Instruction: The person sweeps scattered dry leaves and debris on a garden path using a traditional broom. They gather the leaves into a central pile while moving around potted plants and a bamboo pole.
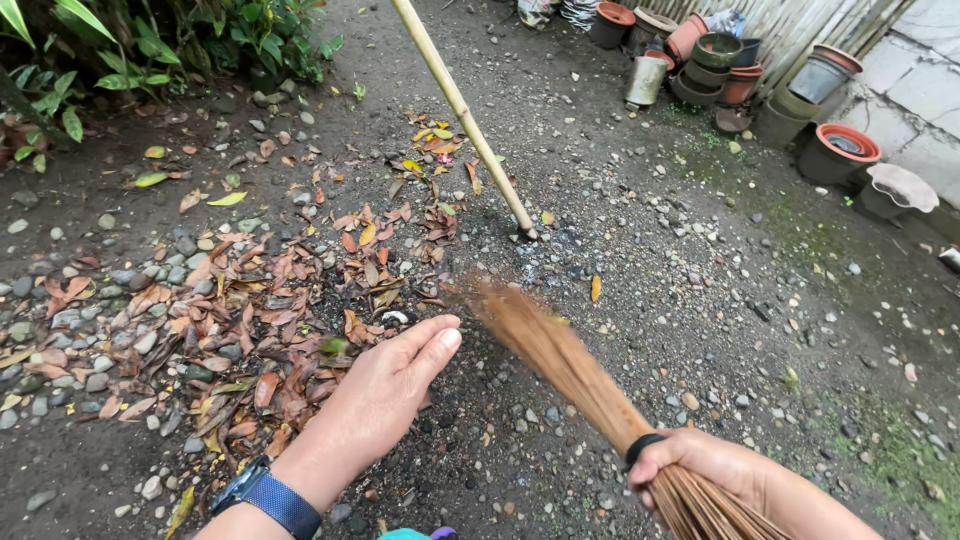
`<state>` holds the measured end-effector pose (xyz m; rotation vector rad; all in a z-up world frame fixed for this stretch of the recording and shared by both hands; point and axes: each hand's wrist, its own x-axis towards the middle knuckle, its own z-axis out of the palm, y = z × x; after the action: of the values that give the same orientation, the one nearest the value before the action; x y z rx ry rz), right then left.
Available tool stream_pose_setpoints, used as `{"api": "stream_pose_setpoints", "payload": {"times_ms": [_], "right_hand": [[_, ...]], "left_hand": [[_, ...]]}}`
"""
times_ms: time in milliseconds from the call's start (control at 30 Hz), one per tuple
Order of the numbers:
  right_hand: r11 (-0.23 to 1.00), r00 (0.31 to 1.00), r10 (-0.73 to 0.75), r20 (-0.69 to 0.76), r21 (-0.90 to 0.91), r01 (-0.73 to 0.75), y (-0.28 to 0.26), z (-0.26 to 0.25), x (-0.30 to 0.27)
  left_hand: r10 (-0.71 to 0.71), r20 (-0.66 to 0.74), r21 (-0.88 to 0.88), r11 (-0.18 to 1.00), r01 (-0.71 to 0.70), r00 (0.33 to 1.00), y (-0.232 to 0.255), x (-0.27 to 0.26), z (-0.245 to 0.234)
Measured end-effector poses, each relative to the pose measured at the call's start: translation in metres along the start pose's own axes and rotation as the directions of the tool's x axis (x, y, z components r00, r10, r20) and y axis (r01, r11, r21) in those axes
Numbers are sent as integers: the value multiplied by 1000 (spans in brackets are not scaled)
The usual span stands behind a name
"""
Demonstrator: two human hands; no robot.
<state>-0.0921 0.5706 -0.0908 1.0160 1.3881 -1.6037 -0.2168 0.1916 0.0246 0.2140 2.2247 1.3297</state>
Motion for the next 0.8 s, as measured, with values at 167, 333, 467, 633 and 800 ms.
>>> {"api": "stream_pose_setpoints", "payload": {"times_ms": [167,333,467,633,800], "right_hand": [[987,998,65,-21,146,-62,-37,-33,83],[967,982,189,15,-174,-183,-67,-24,132],[981,990,49,133,-195,-22,-59,-33,76],[998,1000,12,18,-58,-11,-62,-73,9],[998,994,60,-91,38,-56,-85,-126,58]], "left_hand": [[279,-107,-22,959,-283,954,4,5,3],[10,-96,-43,999,-14,995,9,15,6],[177,-187,-31,982,-186,966,18,29,7],[119,-199,15,993,-118,973,36,50,17],[96,-248,13,995,-96,964,58,64,37]]}}
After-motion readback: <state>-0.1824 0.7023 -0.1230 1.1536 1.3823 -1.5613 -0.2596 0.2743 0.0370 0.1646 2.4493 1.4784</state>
